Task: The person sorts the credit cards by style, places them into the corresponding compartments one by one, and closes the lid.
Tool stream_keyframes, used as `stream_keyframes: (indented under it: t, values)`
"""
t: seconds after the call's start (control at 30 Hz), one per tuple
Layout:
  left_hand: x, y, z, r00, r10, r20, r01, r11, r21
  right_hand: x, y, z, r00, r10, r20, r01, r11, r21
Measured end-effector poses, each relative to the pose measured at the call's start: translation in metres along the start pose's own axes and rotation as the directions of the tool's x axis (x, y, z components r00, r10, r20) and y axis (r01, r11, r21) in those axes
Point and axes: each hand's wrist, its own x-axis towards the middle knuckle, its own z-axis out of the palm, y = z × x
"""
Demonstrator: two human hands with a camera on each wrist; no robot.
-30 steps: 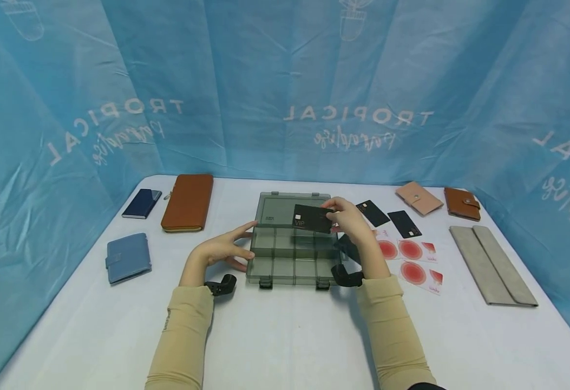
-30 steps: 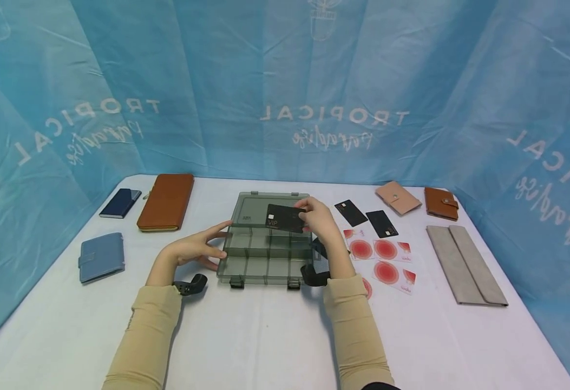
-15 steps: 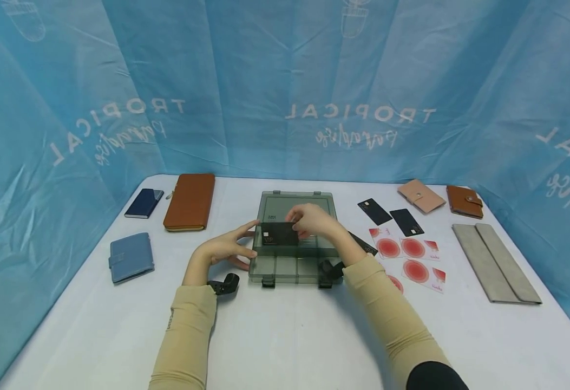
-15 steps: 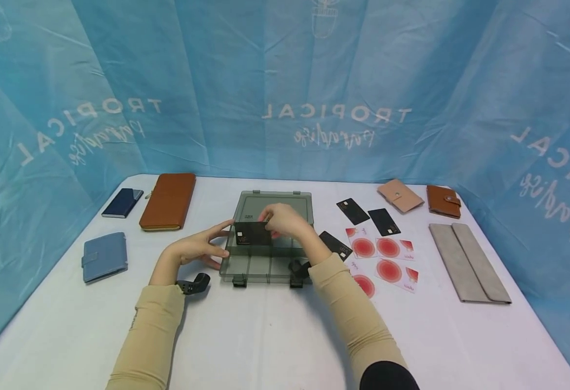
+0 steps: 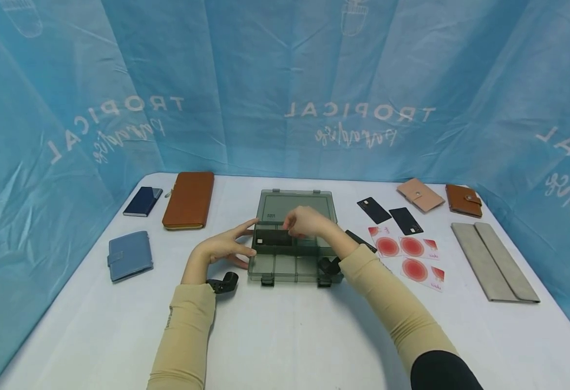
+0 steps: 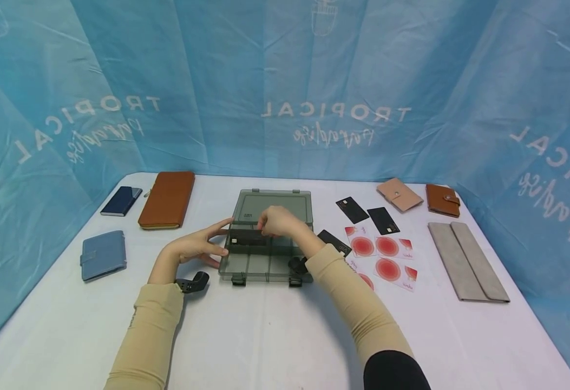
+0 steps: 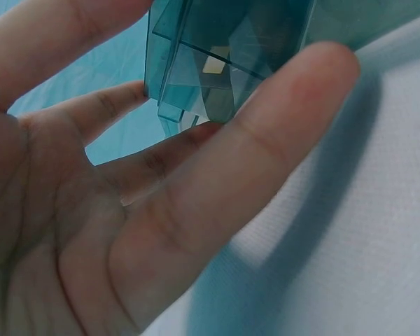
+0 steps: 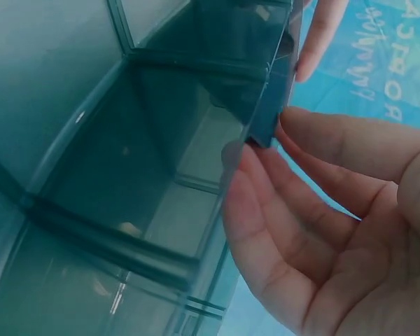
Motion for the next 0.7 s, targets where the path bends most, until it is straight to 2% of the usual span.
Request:
stream_keyframes:
  t: [0.27,0.43,0.57,0.7]
  values:
    - [0.001,0.000,0.000,1.000,0.002,-0.008,-0.002,1.000,0.000,-0.003,-0.006,-0.001,1.000,0.005,0.004,-0.005,0.988,-0.153]
    - [0.001,-0.001,-0.001,1.000,0.009,-0.002,-0.009,1.000,0.008,-0.008,-0.008,0.001,1.000,-0.007,0.014,0.009,0.980,-0.198]
    - [0.001,-0.002,-0.001,1.000,0.009,-0.001,-0.009,1.000,0.009,-0.015,-0.005,-0.004,0.999,-0.039,0.005,0.039,0.989,-0.146]
    - [0.000,-0.002,0.000,1.000,0.011,-0.008,-0.011,1.000,0.010,-0.025,0.011,-0.021,0.995,-0.046,-0.086,0.046,0.999,-0.005]
